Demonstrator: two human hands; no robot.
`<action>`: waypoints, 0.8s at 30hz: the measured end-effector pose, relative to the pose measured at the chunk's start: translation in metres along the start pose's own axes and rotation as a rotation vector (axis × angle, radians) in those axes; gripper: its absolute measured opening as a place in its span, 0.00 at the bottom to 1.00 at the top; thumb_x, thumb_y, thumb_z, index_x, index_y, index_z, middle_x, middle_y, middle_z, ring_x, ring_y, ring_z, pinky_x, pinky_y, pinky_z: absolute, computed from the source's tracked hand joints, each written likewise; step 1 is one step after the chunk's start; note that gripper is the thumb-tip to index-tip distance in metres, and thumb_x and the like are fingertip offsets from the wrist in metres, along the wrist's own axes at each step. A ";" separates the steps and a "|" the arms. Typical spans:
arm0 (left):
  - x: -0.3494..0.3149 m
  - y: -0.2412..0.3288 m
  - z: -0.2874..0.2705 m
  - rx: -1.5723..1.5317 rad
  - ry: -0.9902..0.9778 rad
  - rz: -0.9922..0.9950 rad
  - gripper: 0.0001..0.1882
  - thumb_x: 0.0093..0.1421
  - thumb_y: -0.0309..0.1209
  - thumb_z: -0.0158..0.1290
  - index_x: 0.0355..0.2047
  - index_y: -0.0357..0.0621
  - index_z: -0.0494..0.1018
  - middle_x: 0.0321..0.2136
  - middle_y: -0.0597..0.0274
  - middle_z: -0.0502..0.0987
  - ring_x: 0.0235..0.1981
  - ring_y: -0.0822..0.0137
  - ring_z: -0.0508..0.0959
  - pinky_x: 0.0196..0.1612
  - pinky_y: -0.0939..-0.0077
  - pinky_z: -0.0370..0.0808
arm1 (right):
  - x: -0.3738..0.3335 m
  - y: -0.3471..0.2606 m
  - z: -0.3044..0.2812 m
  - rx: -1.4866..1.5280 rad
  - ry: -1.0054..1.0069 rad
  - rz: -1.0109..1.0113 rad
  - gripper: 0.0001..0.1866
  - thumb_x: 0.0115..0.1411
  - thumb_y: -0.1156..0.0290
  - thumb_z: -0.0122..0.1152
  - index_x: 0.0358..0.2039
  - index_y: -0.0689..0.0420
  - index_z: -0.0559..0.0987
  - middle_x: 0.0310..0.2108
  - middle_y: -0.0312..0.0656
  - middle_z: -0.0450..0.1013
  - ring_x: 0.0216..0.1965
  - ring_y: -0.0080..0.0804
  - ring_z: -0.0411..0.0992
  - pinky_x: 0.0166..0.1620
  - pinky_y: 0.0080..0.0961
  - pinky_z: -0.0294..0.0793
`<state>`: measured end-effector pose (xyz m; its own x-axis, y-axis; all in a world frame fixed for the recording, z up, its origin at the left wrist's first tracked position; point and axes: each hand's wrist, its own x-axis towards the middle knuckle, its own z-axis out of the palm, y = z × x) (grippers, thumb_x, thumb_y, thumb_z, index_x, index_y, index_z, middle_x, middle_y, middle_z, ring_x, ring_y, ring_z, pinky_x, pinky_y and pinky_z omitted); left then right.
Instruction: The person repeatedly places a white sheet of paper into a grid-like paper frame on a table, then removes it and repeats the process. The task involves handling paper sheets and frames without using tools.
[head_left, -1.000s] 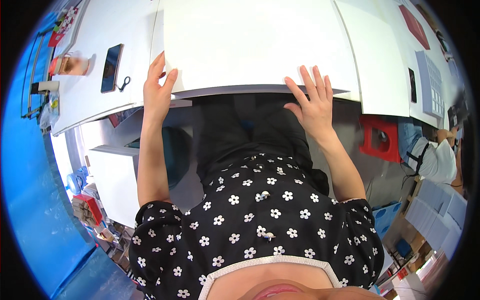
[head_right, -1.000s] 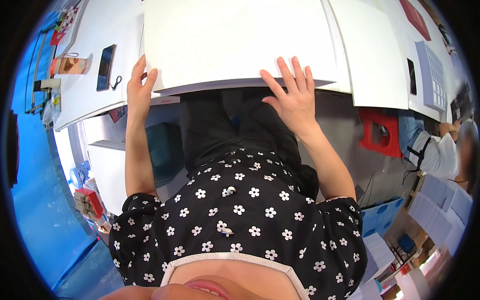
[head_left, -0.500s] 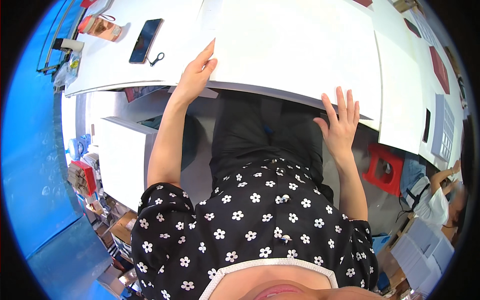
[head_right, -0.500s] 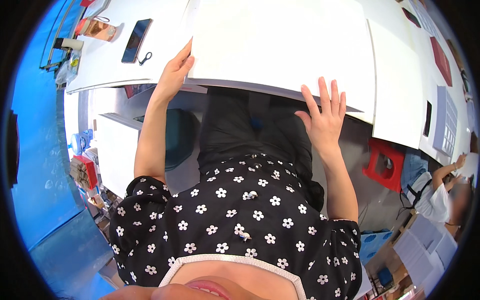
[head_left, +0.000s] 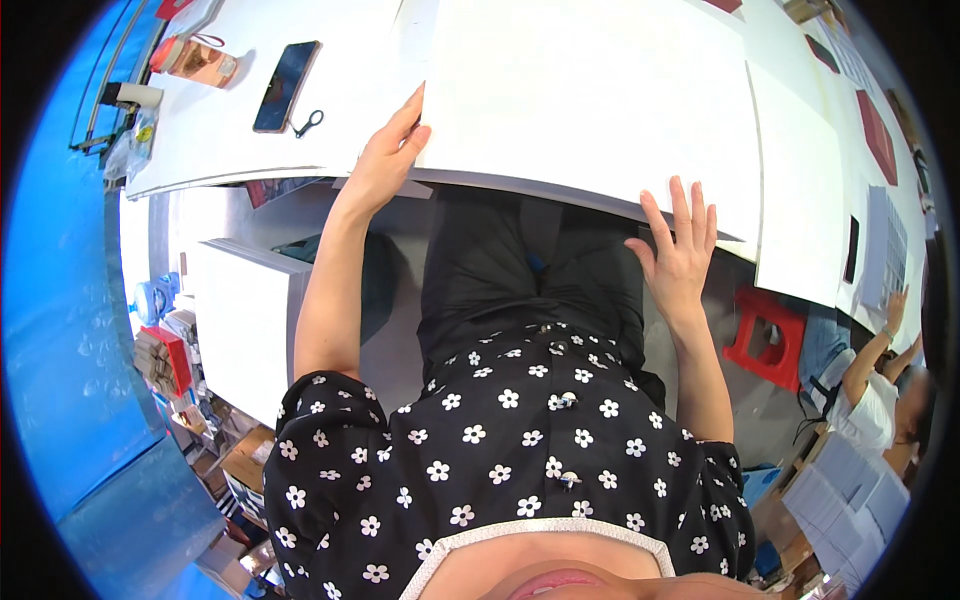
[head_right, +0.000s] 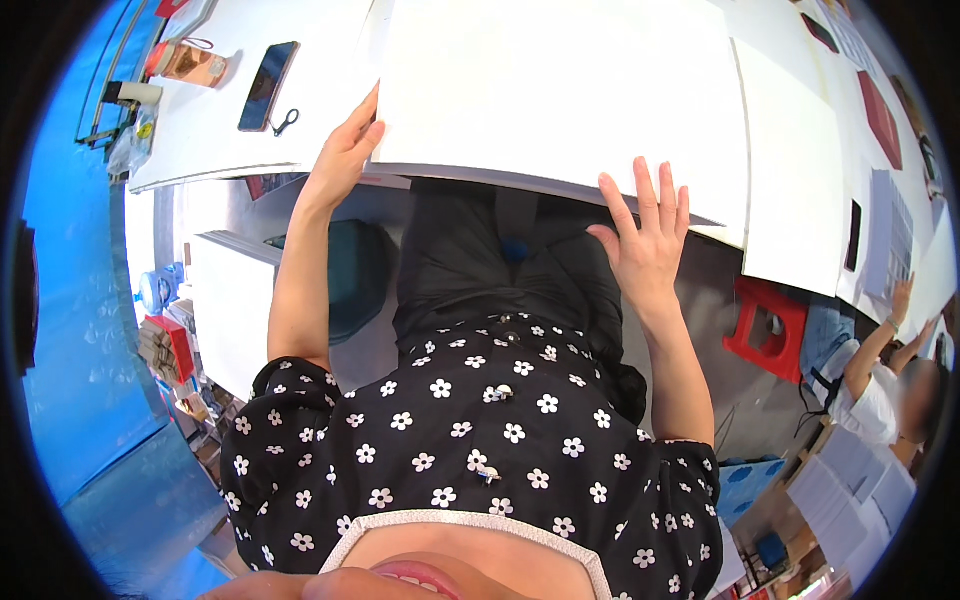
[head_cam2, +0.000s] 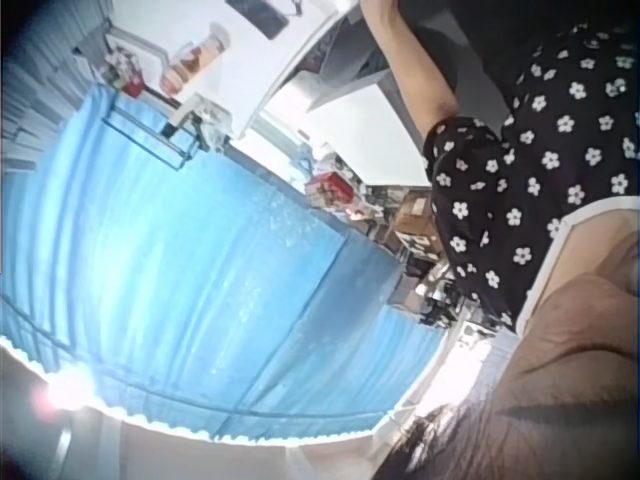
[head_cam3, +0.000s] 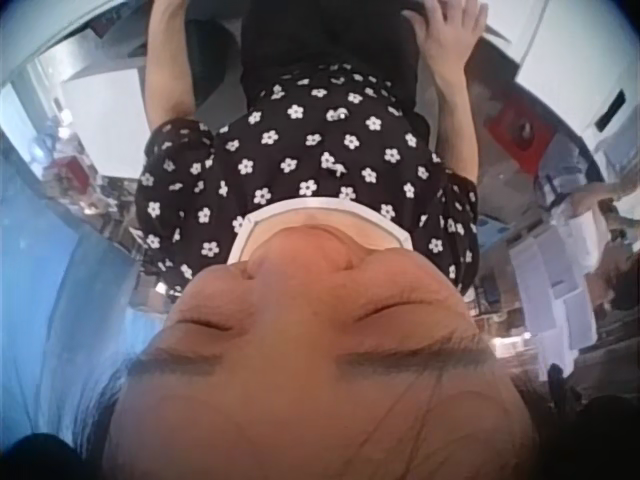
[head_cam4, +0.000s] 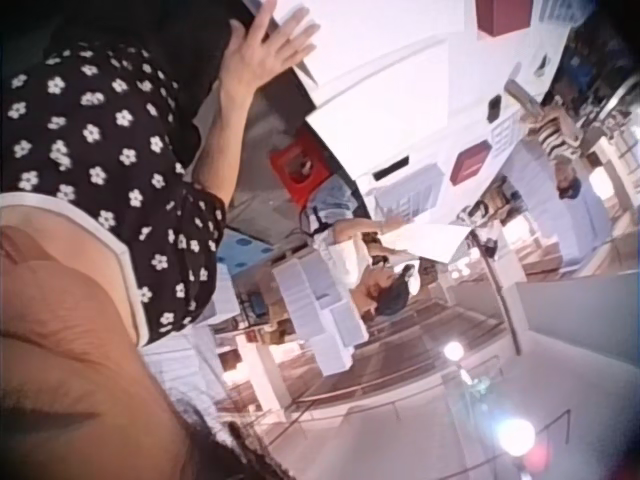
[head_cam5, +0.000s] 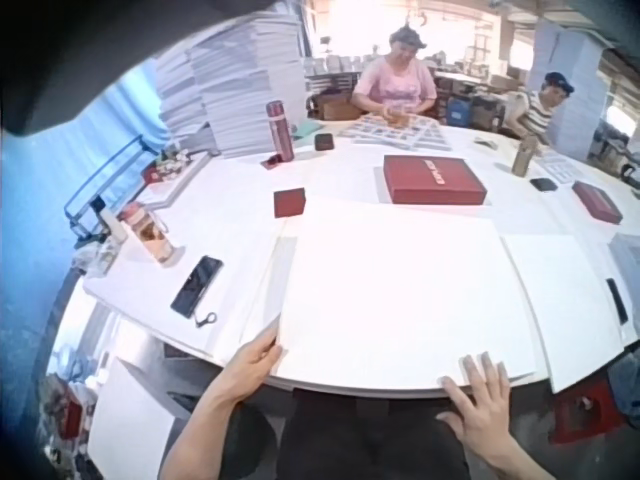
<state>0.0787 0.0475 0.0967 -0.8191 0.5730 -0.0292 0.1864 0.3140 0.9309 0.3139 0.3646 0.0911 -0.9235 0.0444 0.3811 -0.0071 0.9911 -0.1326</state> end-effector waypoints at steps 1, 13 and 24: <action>0.000 -0.001 0.000 -0.011 0.000 -0.003 0.28 0.71 0.28 0.43 0.70 0.42 0.55 0.70 0.54 0.59 0.71 0.60 0.57 0.70 0.69 0.54 | 0.000 0.000 0.000 0.000 0.001 0.001 0.40 0.46 0.59 0.74 0.62 0.37 0.73 0.69 0.43 0.59 0.70 0.52 0.53 0.68 0.55 0.52; -0.002 -0.017 -0.004 0.048 0.003 -0.016 0.29 0.72 0.30 0.44 0.70 0.34 0.53 0.71 0.53 0.54 0.72 0.63 0.54 0.71 0.71 0.48 | -0.002 0.004 -0.004 0.061 0.012 0.049 0.42 0.42 0.53 0.76 0.61 0.36 0.72 0.66 0.43 0.62 0.67 0.52 0.56 0.66 0.58 0.57; 0.001 -0.003 -0.002 0.170 -0.012 -0.017 0.29 0.73 0.31 0.42 0.71 0.37 0.52 0.71 0.54 0.54 0.71 0.63 0.54 0.70 0.72 0.48 | -0.023 0.032 -0.019 -0.018 0.223 0.369 0.45 0.53 0.39 0.61 0.63 0.58 0.67 0.66 0.57 0.59 0.68 0.56 0.56 0.68 0.56 0.53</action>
<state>0.0757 0.0457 0.0949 -0.8164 0.5753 -0.0503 0.2622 0.4469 0.8553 0.3423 0.3975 0.0953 -0.7574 0.4199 0.5000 0.3164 0.9059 -0.2816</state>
